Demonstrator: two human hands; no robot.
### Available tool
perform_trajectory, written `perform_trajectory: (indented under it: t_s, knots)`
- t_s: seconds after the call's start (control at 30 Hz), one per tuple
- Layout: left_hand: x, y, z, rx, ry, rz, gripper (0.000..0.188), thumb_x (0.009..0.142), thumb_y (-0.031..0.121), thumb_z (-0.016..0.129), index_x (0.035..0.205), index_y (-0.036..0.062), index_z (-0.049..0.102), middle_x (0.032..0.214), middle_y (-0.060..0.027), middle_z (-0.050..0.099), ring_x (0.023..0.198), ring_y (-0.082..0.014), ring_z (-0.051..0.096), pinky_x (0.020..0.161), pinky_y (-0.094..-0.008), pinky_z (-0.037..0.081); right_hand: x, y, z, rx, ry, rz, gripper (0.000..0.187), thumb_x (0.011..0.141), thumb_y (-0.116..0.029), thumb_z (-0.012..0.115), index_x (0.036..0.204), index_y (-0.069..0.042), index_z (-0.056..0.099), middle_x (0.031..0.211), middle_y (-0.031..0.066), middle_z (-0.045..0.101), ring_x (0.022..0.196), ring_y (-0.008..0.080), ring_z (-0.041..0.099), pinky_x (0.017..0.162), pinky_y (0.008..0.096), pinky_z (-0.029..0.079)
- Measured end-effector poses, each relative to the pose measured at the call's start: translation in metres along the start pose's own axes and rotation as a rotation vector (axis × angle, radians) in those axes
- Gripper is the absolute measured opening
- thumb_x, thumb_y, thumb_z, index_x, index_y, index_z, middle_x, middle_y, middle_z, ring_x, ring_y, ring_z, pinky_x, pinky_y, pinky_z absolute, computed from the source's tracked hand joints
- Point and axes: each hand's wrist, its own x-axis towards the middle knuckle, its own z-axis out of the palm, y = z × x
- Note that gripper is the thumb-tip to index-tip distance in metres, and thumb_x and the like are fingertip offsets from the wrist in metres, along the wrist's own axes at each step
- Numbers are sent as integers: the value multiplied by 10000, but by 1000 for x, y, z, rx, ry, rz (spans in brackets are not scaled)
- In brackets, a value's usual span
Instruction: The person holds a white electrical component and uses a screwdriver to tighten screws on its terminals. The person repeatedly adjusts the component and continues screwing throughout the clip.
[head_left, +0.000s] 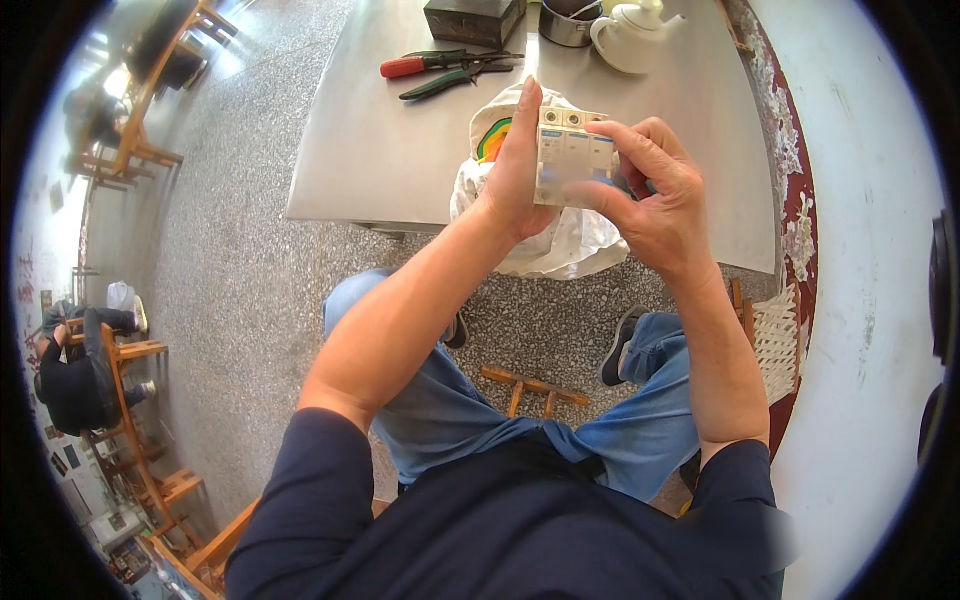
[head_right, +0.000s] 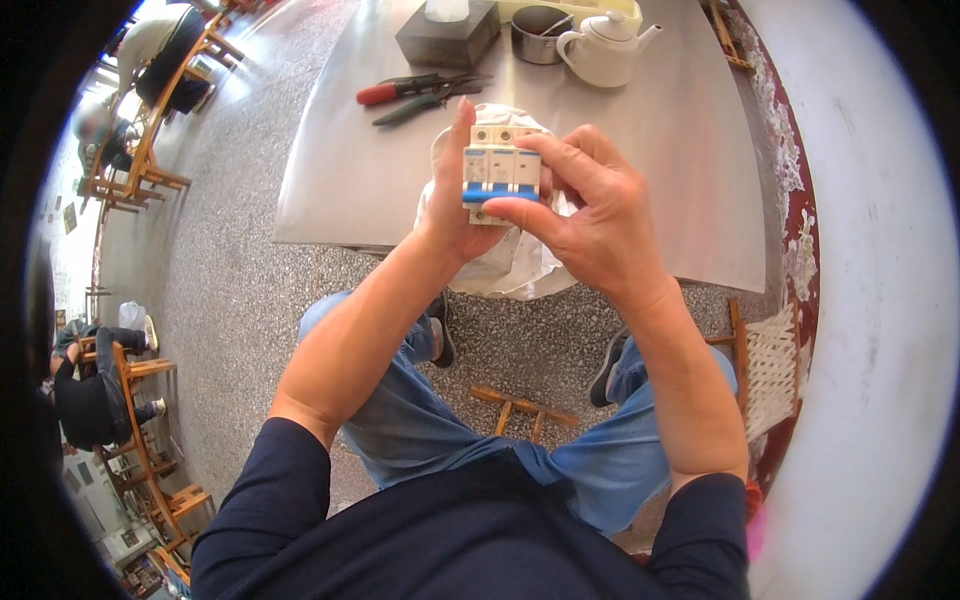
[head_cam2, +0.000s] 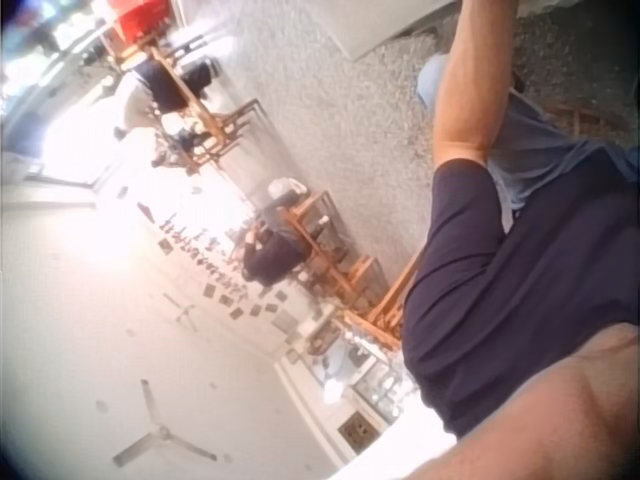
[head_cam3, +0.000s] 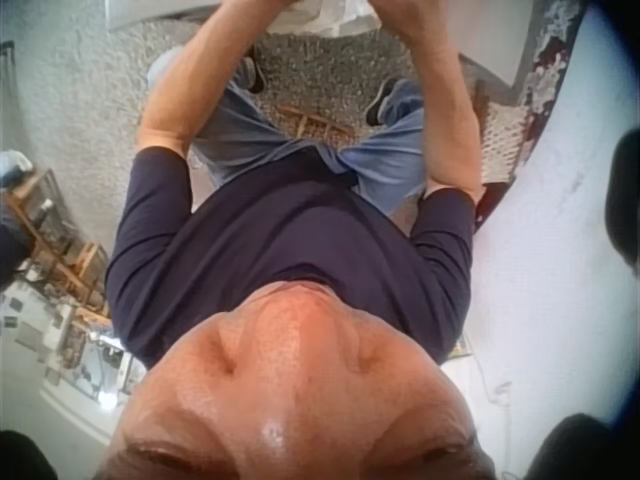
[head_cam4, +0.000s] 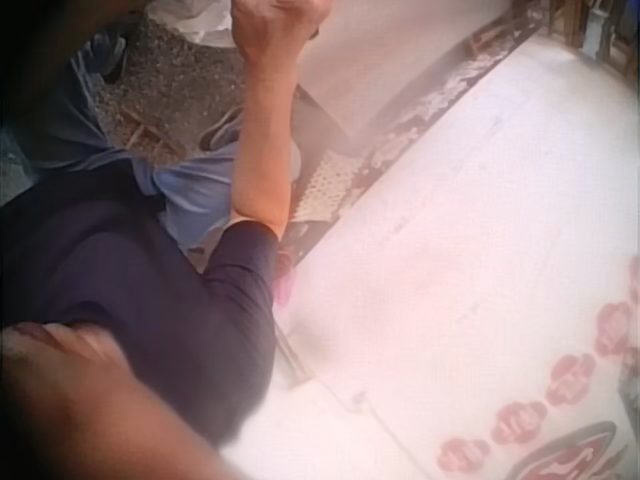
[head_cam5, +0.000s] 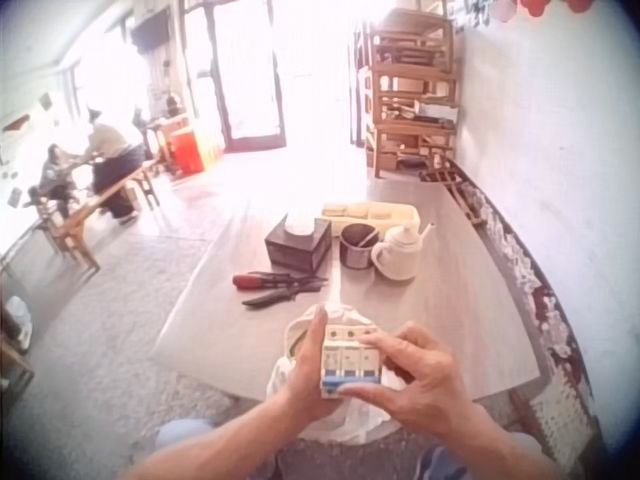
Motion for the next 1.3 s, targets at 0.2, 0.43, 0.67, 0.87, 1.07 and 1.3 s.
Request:
perform_trajectory:
  t_s: [0.2, 0.43, 0.67, 0.87, 1.07, 1.3]
  knots:
    - [-1, -1, 1, -19, 0, -18, 747, 1031, 724, 280, 1206, 95, 644, 1111, -83, 713, 1026, -232, 712, 883, -388, 609, 0, 2, 1, -5, 5, -18, 523, 728, -209, 938, 1166, -6, 735, 811, -6, 492, 657, 78, 463, 563, 252, 412]
    - [0, -3, -1, -25, -26, 2, 753, 1025, 731, 287, 1200, 94, 651, 1099, -92, 717, 1009, -239, 721, 864, -392, 620, 0, 2, 1, -14, 2, -35, 512, 744, -227, 929, 1165, -8, 736, 810, -5, 490, 655, 80, 465, 561, 251, 414]
    - [-2, -1, 11, -72, 24, 1, 734, 1024, 724, 323, 1128, 74, 648, 955, -100, 702, 840, -230, 710, 752, -355, 608, -1, 2, 1, -19, -2, -28, 516, 757, -242, 921, 1173, 0, 734, 819, 1, 504, 658, 75, 474, 561, 243, 421]
    - [0, -5, -1, -27, -28, -4, 779, 1018, 745, 271, 1208, 87, 643, 1099, -91, 711, 1012, -244, 715, 872, -395, 611, -1, 2, 1, -24, 2, -32, 518, 754, -253, 922, 1167, -2, 737, 820, 2, 507, 655, 74, 476, 554, 245, 421]
    - [1, -5, -1, -31, -36, 5, 769, 1023, 737, 271, 1215, 88, 637, 1099, -90, 709, 1015, -240, 714, 876, -394, 610, -1, 2, 1, -11, 6, -33, 514, 752, -250, 924, 1161, 0, 738, 816, 0, 509, 650, 75, 475, 551, 247, 419]
    - [0, -5, 1, -45, -20, 2, 755, 1032, 724, 263, 1201, 89, 634, 1084, -89, 706, 1000, -237, 714, 864, -395, 612, -1, 1, 2, -20, 16, -29, 509, 753, -248, 924, 1158, -1, 740, 818, 2, 519, 648, 75, 474, 551, 248, 420]
